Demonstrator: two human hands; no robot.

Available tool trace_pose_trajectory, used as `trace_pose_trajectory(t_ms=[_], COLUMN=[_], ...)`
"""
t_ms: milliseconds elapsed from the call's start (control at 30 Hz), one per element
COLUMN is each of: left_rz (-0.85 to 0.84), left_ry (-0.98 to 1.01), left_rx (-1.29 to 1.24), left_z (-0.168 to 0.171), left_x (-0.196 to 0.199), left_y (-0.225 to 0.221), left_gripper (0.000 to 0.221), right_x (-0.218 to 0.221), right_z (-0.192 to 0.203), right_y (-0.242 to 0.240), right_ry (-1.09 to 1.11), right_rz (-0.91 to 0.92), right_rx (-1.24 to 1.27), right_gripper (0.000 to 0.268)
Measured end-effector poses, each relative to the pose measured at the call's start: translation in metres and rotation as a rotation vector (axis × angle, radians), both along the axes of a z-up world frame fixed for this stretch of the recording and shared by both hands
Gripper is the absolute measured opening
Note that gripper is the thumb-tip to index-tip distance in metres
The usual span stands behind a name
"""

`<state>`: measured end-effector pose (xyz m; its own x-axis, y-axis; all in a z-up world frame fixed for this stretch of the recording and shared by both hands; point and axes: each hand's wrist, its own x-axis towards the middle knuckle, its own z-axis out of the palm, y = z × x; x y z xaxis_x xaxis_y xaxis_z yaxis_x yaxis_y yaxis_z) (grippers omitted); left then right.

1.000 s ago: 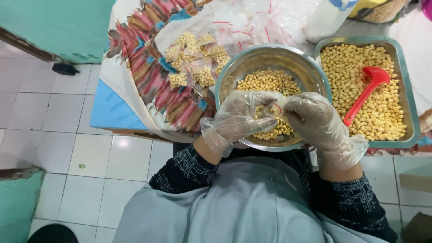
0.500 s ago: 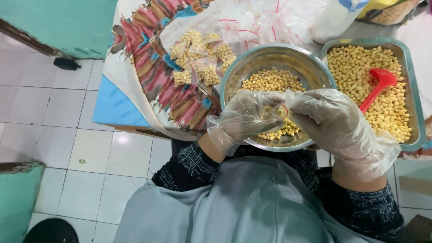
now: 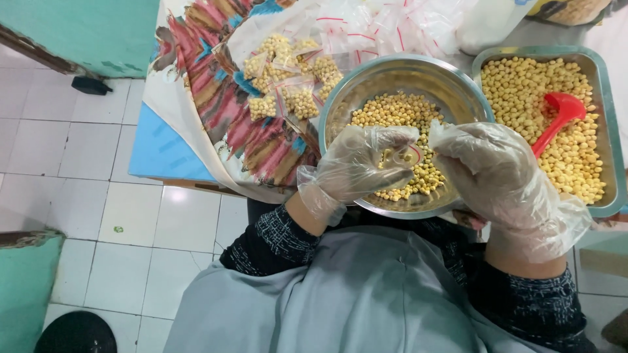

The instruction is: The person picks up chickpeas from a bowl and places them into small plastic bags, then uses a small candle to melt and seal the edge of each bag.

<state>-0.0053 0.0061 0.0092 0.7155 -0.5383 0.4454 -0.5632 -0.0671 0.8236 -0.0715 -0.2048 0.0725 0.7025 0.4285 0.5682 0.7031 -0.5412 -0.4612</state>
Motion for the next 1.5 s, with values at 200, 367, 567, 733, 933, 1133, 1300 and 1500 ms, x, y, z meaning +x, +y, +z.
trace_pose_trajectory(t_ms=[200, 367, 567, 733, 933, 1133, 1300, 1500], left_rz=[-0.059, 0.006, -0.059, -0.087, -0.097, -0.109, -0.099, -0.117], left_ry=[0.122, 0.055, 0.162, 0.197, 0.233, 0.251, 0.240, 0.260], left_rx=[-0.114, -0.085, -0.208, -0.202, -0.191, -0.174, -0.184, -0.155], left_z=[-0.008, 0.001, 0.018, 0.015, 0.012, 0.012, 0.016, 0.022], left_x=[0.000, -0.002, 0.001, 0.004, 0.005, 0.003, 0.002, 0.002], left_y=[0.002, 0.001, 0.005, 0.008, 0.004, 0.003, 0.002, 0.002], left_gripper=[0.049, 0.034, 0.023, 0.027, 0.029, 0.029, 0.033, 0.029], right_x=[0.002, 0.019, 0.029, 0.030, 0.032, 0.030, 0.033, 0.037], right_z=[-0.072, -0.056, -0.108, -0.108, -0.111, -0.120, -0.119, -0.135], right_y=[-0.030, 0.003, -0.003, 0.001, -0.002, -0.004, -0.005, -0.013], right_ry=[0.117, 0.705, 0.519, 0.467, 0.569, 0.559, 0.490, 0.472], right_rz=[-0.167, -0.314, -0.343, -0.320, -0.346, -0.315, -0.220, -0.157], right_rx=[-0.284, -0.651, -0.523, -0.528, -0.492, -0.474, -0.498, -0.453], right_gripper=[0.023, 0.028, 0.028, 0.031, 0.027, 0.035, 0.037, 0.034])
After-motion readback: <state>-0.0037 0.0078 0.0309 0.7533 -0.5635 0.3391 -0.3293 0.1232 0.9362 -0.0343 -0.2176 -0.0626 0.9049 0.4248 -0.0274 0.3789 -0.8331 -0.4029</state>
